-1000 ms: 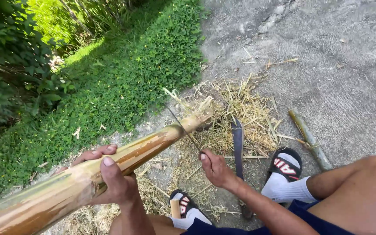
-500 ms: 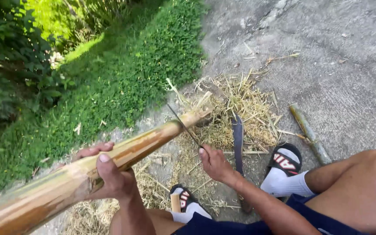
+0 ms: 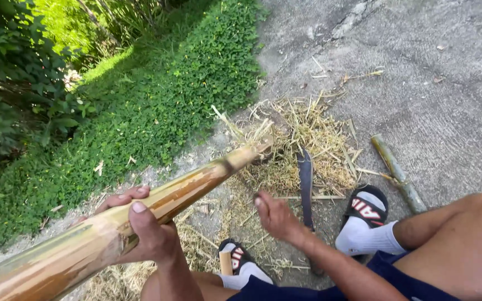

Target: Scraping the outer bark and cleaning a bamboo pole using a saw and a machete.

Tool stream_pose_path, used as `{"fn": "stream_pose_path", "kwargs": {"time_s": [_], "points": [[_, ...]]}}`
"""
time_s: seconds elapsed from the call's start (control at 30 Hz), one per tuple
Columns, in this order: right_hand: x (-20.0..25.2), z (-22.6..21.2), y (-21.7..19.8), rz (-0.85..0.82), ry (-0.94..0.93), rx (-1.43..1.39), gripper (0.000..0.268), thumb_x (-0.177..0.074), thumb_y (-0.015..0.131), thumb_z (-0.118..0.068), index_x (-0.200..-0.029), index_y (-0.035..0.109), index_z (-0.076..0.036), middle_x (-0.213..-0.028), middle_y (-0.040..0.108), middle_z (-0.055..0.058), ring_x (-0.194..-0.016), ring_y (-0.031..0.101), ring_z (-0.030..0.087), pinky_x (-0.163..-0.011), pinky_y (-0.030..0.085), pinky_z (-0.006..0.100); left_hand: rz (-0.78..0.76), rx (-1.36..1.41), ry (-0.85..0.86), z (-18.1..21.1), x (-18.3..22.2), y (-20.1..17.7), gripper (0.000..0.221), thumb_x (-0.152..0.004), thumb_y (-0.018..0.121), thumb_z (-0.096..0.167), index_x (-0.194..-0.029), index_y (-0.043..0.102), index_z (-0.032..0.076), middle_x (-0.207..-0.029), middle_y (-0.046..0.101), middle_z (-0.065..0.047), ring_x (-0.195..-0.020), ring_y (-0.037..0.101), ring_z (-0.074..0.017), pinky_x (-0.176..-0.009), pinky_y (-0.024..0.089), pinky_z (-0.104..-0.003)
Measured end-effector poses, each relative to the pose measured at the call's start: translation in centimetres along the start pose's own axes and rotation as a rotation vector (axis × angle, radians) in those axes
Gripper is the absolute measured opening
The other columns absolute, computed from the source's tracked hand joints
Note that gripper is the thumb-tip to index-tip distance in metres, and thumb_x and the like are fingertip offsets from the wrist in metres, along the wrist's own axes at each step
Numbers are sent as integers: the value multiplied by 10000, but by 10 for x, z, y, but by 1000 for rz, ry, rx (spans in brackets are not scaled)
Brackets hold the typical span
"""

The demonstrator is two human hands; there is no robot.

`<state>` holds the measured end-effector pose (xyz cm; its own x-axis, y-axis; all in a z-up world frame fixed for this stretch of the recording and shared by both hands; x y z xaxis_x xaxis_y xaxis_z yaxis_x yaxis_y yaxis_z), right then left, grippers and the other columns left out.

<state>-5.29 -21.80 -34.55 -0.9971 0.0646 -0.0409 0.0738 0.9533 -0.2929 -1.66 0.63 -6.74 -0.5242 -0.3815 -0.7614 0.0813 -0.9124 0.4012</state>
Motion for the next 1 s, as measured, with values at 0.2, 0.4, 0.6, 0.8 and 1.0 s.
{"fn": "stream_pose_path", "kwargs": {"time_s": [0.2,0.4,0.6,0.8,1.0], "points": [[7,-18,-1,-54,99,1,340,-1078,332,-319,-1097,560,-67,-561,512,44,-424,497,208,-409,448,424,22,-72,-12,9,-1,14,538,-987,663,-39,-1414,337,-50,-1042,604,-169,-810,658,-250,-809,668,-358],[9,-33,-18,57,-116,35,333,-1086,376,-301,-1032,573,-39,-574,561,57,-450,568,190,-462,470,432,-10,-90,80,18,-9,33,680,-961,654,-54,-1479,222,41,-1088,616,-161,-829,665,-208,-772,671,-326],[5,-9,-10,-17,84,56,389,-1092,324,-362,-1052,579,-71,-581,549,57,-434,520,196,-434,503,452,95,-165,-77,7,-6,8,474,-875,647,-51,-1238,349,-115,-975,605,-175,-804,677,-238,-731,660,-314],[-10,22,-7,-54,184,3,388,-1068,291,-373,-1182,525,-85,-622,581,7,-484,583,174,-486,545,405,11,-216,38,10,1,16,566,-1034,647,-60,-1437,252,-26,-1050,602,-181,-826,673,-236,-773,674,-342],[-1,-2,-16,16,-50,19,421,-1095,354,-377,-1111,601,-36,-581,516,-42,-446,503,90,-422,456,353,-93,-1,-59,4,-6,26,767,-1005,644,-45,-1555,132,105,-1092,586,-146,-875,681,-222,-854,680,-352]]}}
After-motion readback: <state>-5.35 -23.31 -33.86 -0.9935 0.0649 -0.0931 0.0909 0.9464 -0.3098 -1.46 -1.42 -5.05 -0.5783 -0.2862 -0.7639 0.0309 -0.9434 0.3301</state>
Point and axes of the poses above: each hand's wrist, its own x-axis away from the middle knuckle, its own y-axis out of the palm, z = x × y, the point moved 9 cm from there along -x, towards the middle knuckle
